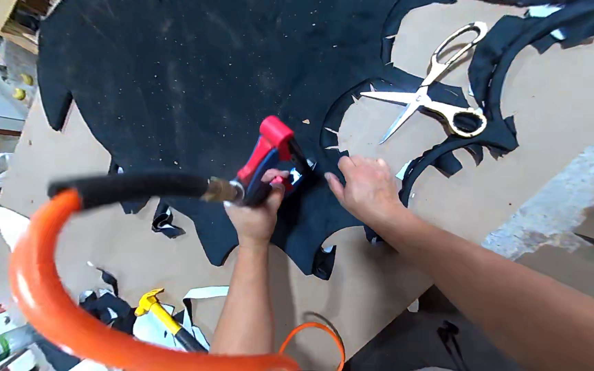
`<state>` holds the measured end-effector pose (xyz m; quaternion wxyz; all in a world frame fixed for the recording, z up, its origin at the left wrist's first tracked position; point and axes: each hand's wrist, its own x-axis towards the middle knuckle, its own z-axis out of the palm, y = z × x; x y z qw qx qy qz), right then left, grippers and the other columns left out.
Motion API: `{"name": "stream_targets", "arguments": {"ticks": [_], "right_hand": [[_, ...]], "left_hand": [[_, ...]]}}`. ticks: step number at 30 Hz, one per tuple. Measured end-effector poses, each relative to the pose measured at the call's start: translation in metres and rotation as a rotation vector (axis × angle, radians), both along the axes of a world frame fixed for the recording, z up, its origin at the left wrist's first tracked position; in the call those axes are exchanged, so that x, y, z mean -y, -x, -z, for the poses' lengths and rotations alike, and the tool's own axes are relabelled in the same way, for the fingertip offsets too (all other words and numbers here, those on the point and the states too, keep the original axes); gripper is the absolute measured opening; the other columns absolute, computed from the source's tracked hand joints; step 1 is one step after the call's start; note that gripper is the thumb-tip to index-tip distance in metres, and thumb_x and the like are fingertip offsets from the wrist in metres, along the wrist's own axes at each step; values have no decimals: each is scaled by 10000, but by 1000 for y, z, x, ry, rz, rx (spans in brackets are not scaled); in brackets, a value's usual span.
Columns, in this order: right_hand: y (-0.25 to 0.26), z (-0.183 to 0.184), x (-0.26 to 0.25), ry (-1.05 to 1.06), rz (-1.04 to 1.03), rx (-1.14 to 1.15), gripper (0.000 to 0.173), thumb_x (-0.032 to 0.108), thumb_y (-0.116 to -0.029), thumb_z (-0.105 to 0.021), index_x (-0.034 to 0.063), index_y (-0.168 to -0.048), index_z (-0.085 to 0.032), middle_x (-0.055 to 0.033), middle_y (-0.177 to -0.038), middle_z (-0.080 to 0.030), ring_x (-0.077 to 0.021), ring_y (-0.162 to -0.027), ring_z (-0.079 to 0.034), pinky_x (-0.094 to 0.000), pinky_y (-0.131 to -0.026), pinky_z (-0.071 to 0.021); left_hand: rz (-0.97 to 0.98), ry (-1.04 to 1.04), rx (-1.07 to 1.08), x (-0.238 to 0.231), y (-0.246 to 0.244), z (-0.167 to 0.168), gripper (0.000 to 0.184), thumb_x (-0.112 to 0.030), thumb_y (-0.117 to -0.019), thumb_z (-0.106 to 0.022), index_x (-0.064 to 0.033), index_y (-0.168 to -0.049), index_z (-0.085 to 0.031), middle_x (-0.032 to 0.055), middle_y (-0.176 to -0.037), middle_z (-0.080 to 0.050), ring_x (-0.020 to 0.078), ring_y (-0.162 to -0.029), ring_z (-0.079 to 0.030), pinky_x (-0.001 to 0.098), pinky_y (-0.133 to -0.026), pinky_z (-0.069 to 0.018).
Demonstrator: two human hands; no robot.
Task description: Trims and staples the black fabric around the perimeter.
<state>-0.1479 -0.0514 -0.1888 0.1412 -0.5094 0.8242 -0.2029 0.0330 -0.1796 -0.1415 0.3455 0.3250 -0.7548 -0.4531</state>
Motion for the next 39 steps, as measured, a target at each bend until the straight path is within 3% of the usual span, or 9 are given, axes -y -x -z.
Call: {"name": "stream_targets", "arguments": {"ticks": [6, 13, 16, 24, 27, 31, 36, 39], "right_hand": [[4, 9, 14, 59, -24, -127, 354, 392, -1012, -522, 117, -820, -636, -75, -697, -580, -271, -658, -614, -437, -579, -429], [3, 11, 15, 66, -28, -132, 343, 373, -1016, -511, 118, -837, -654, -76, -707, -594, -276, -671, -623, -447, -586, -432], [2, 13, 15, 88, -13, -140, 336, 370, -1013, -502, 132, -825, -647, -62, -702, -592, -264, -662, -615, -435, -579, -421], [2, 13, 16, 94, -16, -143, 330, 359, -1011, -513, 123, -834, -661, -65, -699, -599, -261, -660, -619, -430, -585, -425], [5, 13, 16, 78, -11, -127, 333, 369, -1010, -518, 125, -851, -679, -67, -718, -621, -265, -677, -637, -438, -592, -447], [5, 14, 14, 123, -5, -124, 327, 350, -998, -523, 125, -784, -624, -59, -688, -587, -254, -661, -618, -432, -580, -427], [-2, 15, 11, 145, -20, -118, 301, 320, -993, -517, 128, -784, -617, -48, -672, -565, -239, -637, -597, -415, -566, -405], [2, 13, 12, 133, -30, -107, 293, 327, -993, -516, 132, -803, -626, -49, -684, -575, -239, -649, -603, -417, -577, -411]], "left_hand": [[32, -89, -54, 22, 20, -6, 196, -13, -805, -735, -1, -985, -657, 158, -938, -766, 331, -884, -761, 514, -832, -643], [96, -28, 72, 35, 17, -7, 268, -187, -835, -789, -6, -991, -667, 146, -940, -759, 329, -897, -755, 540, -847, -639], [108, -51, 35, 34, 19, -7, 238, -143, -827, -772, -7, -991, -667, 149, -937, -760, 333, -885, -754, 528, -839, -640], [-22, -4, 96, 12, 22, -4, 236, -146, -839, -771, -45, -1018, -653, 91, -952, -768, 273, -898, -763, 492, -831, -651], [-11, -12, 120, 6, 28, -11, 243, -117, -849, -752, -46, -1060, -654, 47, -935, -746, 193, -861, -741, 408, -794, -637], [55, -71, 57, 14, 16, -3, 228, -156, -869, -766, -34, -1041, -679, 116, -997, -770, 302, -935, -756, 512, -865, -642], [49, -140, -2, 5, 6, -5, 210, -71, -838, -747, -13, -1030, -685, 150, -1001, -770, 341, -946, -757, 534, -888, -635], [46, -99, 21, 2, 8, -4, 211, -122, -841, -756, -30, -1014, -675, 135, -987, -768, 320, -937, -758, 517, -877, -636]]}}
